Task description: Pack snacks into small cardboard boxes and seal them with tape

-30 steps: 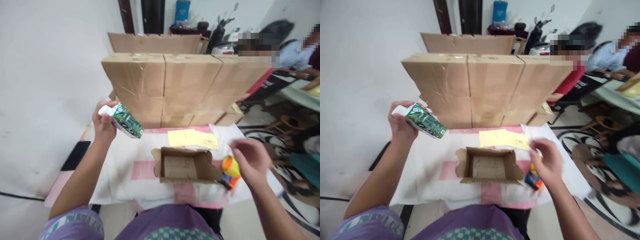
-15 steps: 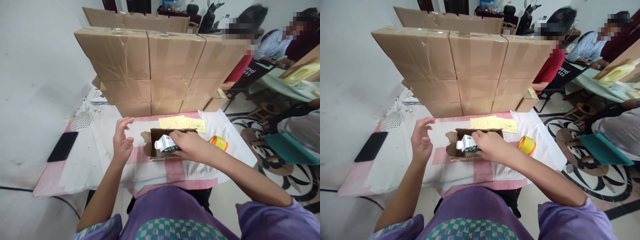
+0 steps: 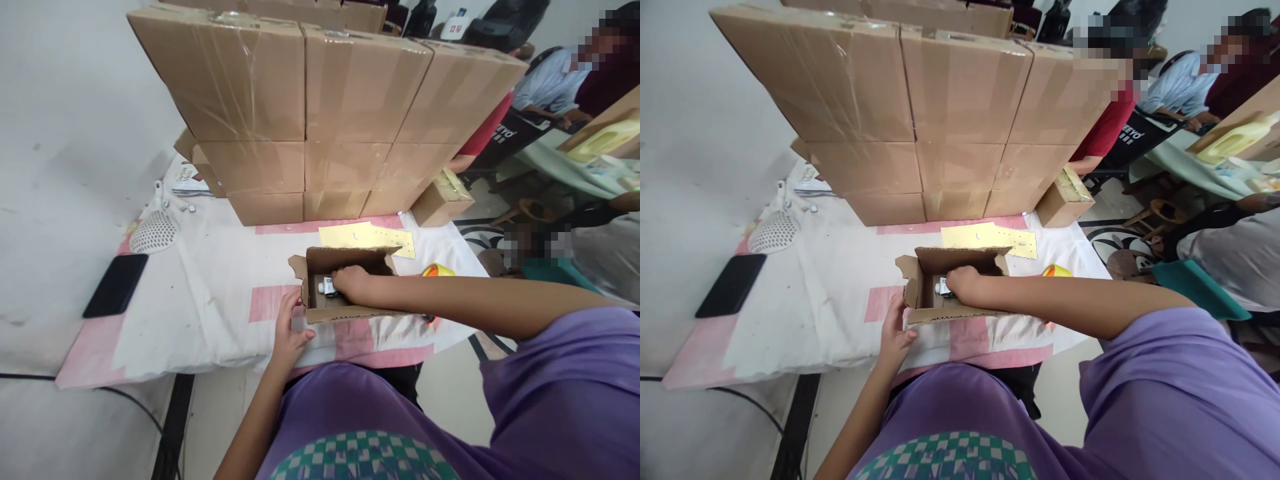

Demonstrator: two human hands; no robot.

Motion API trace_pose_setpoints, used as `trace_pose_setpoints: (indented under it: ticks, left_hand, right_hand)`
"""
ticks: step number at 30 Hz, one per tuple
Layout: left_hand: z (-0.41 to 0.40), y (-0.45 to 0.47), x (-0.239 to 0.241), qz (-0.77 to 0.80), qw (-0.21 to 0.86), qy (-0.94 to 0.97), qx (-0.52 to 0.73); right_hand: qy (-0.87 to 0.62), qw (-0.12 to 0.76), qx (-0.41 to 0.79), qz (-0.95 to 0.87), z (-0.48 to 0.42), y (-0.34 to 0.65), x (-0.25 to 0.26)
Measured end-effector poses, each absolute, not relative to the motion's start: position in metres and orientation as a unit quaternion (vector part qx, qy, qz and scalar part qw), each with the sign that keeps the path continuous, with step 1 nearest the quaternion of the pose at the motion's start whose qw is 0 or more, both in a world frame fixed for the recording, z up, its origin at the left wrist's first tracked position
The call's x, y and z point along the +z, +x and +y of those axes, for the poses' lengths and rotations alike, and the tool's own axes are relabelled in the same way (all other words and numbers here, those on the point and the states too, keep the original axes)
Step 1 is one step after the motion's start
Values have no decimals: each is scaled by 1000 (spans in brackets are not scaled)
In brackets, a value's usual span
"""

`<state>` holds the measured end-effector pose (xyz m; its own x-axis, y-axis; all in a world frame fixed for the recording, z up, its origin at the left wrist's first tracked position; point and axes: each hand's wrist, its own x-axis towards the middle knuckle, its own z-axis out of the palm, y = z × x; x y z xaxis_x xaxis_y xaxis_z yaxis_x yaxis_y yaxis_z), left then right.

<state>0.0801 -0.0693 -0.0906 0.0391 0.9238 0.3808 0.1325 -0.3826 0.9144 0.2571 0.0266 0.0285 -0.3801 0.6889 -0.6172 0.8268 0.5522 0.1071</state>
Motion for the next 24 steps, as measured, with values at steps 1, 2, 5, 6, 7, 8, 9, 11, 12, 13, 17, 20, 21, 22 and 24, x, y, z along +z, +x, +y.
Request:
trace_pose_setpoints:
  ticks: [1, 2, 5, 6, 7, 8, 9, 11, 12, 13, 17, 20, 21, 22, 24]
  left_hand:
    - [-69, 80, -91, 421, 352, 628, 552]
    - [-68, 80, -92, 419, 344, 631, 554]
    - [-64, 79, -93, 416, 321, 641, 559]
    - [-64, 78, -93, 416, 315, 643, 560]
    - [-63, 78, -92, 415, 311, 646, 561]
    - [-62, 78, -92, 415, 309, 648, 560]
    - [-61, 78, -90, 415, 309, 649, 558]
    - [-60, 78, -88, 421, 312, 649, 552]
    - [-60, 77, -87, 424, 314, 648, 549]
    - [-59, 77, -86, 426, 316, 647, 548]
    - [-57, 75, -84, 434, 321, 648, 537]
    - [-53, 74, -84, 434, 321, 654, 530]
    - [-52, 74, -84, 425, 324, 657, 532]
    - [-50, 74, -82, 412, 327, 661, 535]
    - [-46, 76, -77, 379, 326, 683, 533]
  right_hand:
    - [458, 316, -110, 824, 27, 255, 26]
    - [455, 319, -112, 823, 27, 254, 23]
    - [448, 333, -121, 821, 27, 252, 19]
    - [445, 337, -124, 820, 26, 251, 19]
    - [444, 340, -127, 819, 26, 251, 20]
    - [444, 341, -130, 818, 26, 250, 21]
    - [444, 340, -131, 818, 26, 250, 24]
    - [447, 332, -132, 820, 26, 251, 35]
    - [448, 328, -132, 821, 26, 254, 44]
    - [446, 319, -134, 825, 25, 260, 54]
    - [428, 179, -168, 870, 12, 304, 100]
    - [458, -71, -167, 870, -8, 351, 115]
    - [487, -162, -145, 846, -16, 365, 111]
    - [517, -235, -125, 813, -24, 378, 104]
    - [547, -303, -123, 771, -38, 398, 82]
